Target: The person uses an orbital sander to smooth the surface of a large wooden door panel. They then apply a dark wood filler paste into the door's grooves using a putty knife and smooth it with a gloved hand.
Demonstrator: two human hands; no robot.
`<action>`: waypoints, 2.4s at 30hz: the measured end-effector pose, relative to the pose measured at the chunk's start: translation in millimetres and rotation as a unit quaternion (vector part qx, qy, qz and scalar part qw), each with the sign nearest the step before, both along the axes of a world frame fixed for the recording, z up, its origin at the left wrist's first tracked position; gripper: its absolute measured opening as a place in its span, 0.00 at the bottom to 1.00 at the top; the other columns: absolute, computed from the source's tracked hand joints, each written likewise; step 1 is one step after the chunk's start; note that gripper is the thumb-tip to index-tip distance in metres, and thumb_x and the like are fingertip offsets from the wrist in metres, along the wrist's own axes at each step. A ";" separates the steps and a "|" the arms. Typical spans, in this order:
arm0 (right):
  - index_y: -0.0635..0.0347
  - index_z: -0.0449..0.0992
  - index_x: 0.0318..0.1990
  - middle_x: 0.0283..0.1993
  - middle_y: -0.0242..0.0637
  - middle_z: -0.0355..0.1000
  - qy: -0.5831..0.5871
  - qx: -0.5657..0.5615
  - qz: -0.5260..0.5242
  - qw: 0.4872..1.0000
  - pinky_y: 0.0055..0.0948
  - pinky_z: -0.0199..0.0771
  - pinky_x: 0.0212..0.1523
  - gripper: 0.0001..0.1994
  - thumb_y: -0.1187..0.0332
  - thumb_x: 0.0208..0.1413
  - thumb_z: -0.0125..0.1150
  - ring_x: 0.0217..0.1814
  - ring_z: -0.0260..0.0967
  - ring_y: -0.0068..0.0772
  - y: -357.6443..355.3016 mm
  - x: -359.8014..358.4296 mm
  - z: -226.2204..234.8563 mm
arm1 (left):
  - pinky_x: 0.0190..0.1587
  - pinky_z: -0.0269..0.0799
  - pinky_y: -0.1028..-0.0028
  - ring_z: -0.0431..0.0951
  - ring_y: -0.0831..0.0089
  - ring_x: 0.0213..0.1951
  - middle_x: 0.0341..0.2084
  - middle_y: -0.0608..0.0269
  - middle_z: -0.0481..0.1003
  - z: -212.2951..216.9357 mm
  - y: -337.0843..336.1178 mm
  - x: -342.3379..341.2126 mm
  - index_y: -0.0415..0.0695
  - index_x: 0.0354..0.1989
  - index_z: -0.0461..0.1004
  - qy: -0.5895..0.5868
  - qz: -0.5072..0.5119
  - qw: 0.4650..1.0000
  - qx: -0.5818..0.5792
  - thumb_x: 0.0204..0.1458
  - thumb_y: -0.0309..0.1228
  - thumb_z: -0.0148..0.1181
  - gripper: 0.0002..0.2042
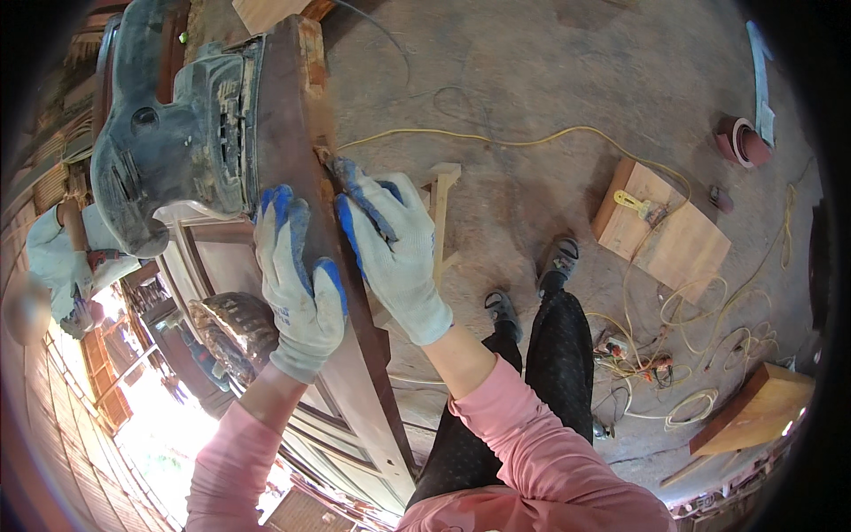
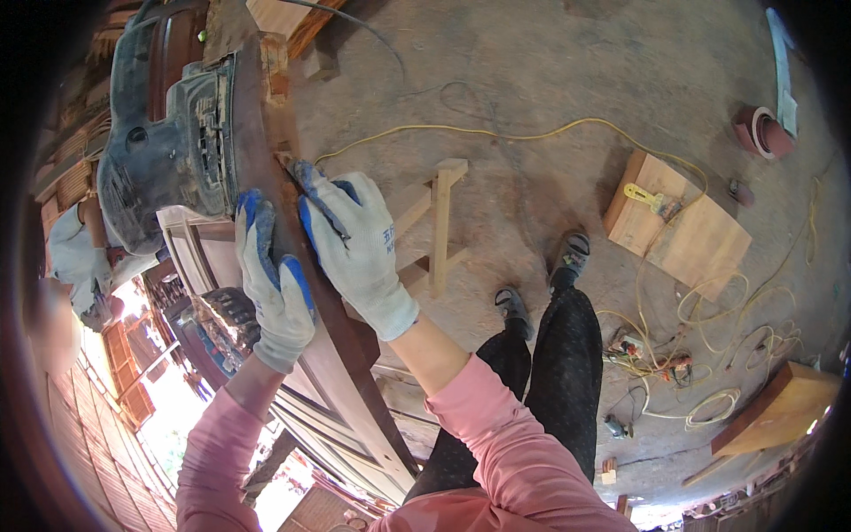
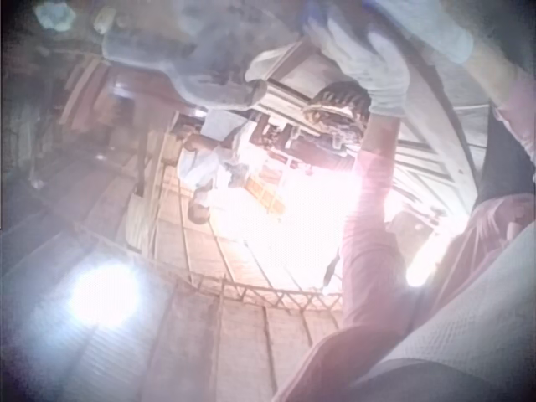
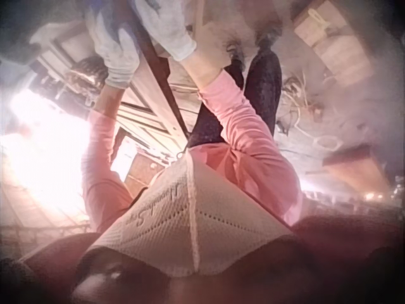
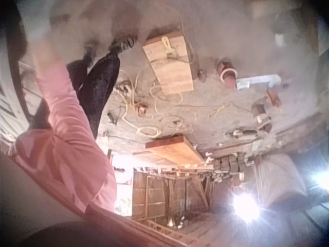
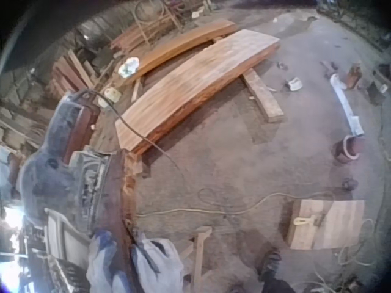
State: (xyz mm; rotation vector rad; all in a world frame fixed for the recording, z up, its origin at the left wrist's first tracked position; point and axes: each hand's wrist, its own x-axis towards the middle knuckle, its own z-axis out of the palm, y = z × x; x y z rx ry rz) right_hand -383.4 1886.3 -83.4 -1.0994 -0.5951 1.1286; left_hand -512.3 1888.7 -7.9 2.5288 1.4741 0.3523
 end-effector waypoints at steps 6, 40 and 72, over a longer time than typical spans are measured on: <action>0.65 0.80 0.53 0.37 0.46 0.70 -0.001 0.014 0.067 0.998 0.39 0.69 0.42 0.15 0.74 0.59 0.63 0.39 0.68 0.47 -2.7 17.0 -2.6 | 0.73 0.50 0.46 0.58 0.37 0.71 0.69 0.37 0.60 0.0 -0.8 0.2 0.30 0.68 0.61 0.004 -0.005 1.000 0.007 0.65 0.34 0.47 0.27; 0.66 0.80 0.52 0.40 0.44 0.72 0.112 -0.069 0.077 0.988 0.30 0.71 0.40 0.14 0.75 0.59 0.63 0.39 0.73 0.36 -11.7 29.7 2.9 | 0.72 0.53 0.47 0.58 0.37 0.71 0.69 0.36 0.59 -0.1 1.5 -0.8 0.30 0.69 0.59 0.008 -0.015 1.000 0.011 0.66 0.35 0.46 0.27; 0.68 0.80 0.56 0.41 0.32 0.71 0.047 -0.061 0.084 0.993 0.18 0.68 0.36 0.14 0.77 0.64 0.60 0.36 0.68 0.18 -35.0 19.5 1.7 | 0.72 0.52 0.48 0.58 0.37 0.71 0.69 0.37 0.59 -0.6 0.5 -1.1 0.31 0.69 0.59 0.007 -0.007 1.000 0.004 0.67 0.37 0.45 0.27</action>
